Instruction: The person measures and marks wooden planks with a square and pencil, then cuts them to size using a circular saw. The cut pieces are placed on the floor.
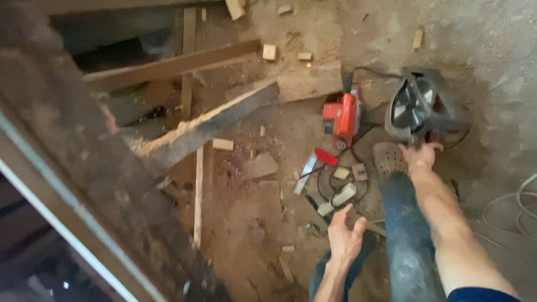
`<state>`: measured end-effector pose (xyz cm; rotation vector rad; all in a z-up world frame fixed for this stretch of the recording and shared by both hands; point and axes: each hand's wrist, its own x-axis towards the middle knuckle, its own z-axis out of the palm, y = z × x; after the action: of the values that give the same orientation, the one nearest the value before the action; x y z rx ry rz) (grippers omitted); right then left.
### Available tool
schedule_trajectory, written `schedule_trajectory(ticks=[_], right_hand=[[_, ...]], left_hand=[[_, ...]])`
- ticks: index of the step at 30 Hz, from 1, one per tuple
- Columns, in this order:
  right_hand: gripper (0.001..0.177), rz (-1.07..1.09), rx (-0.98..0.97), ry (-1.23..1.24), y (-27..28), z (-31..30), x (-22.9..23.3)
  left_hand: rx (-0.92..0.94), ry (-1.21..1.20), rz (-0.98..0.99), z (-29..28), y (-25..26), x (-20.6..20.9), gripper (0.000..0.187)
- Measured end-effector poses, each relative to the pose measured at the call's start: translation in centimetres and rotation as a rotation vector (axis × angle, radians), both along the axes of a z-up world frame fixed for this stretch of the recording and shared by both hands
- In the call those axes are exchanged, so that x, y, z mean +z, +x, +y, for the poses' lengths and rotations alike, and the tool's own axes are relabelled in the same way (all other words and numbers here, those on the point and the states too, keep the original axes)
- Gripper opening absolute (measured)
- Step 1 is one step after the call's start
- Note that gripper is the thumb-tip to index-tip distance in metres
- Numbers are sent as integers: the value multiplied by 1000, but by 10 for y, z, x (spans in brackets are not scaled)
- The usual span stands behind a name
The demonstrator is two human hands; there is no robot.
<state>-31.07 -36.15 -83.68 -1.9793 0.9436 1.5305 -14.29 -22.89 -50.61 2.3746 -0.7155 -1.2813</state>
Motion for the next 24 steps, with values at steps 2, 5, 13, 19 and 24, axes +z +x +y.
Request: schedule_trajectory(ticks=[2, 5, 13, 19, 24], right_hand=[[73, -5, -34, -27, -8, -14, 23], [40, -38, -49, -230, -10, -68, 71], [64, -239, -694, -50, -63, -52, 329], [31, -753, -1610, -236, -70, 67, 456], [13, -1063, -1842, -140, -52, 156, 574]], left_hand=[[-1, 15, 14, 12, -12, 22, 49], [-72, -16, -9, 12, -17, 54, 48], [-260, -561, -245, 64, 11, 279, 28], [-317, -819, -815, 126, 81, 389, 27], [-151, -419, -1099, 189, 160, 393, 97]])
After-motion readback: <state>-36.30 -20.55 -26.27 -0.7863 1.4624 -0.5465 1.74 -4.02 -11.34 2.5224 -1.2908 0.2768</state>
